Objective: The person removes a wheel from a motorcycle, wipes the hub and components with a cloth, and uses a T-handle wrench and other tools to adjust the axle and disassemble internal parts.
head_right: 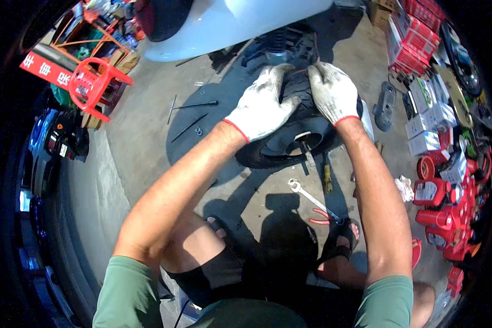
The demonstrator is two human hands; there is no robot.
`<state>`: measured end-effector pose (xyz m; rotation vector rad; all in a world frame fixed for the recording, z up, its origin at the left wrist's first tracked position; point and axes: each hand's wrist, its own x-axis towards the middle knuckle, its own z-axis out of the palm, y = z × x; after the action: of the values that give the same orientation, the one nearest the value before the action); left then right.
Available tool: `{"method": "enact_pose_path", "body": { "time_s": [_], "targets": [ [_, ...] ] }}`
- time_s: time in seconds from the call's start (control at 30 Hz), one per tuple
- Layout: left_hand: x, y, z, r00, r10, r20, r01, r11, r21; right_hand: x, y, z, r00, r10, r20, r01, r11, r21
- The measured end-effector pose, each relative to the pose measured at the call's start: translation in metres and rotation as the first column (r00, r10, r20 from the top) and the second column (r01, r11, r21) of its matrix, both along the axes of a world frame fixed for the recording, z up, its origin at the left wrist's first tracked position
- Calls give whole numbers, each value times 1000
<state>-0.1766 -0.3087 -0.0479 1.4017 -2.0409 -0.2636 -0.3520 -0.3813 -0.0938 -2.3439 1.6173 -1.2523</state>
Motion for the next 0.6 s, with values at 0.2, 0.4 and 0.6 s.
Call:
{"method": "enact_pose_path", "body": {
  "time_s": [0.2, 0.4, 0.6],
  "targets": [
    [108, -5, 15, 950, -32, 310, -131, 861, 492, 0, -18, -2, 999, 28, -40, -24, 993, 114],
    [280, 79, -75, 888, 259, 380, -451, 649, 613, -14, -24, -10, 996, 62, -69, -54, 993, 108],
    [326, 202, -224, 818, 388, 424, -569, 436, 697, -24, -27, -21, 998, 3, -61, -2, 999, 32]
  ]
}}
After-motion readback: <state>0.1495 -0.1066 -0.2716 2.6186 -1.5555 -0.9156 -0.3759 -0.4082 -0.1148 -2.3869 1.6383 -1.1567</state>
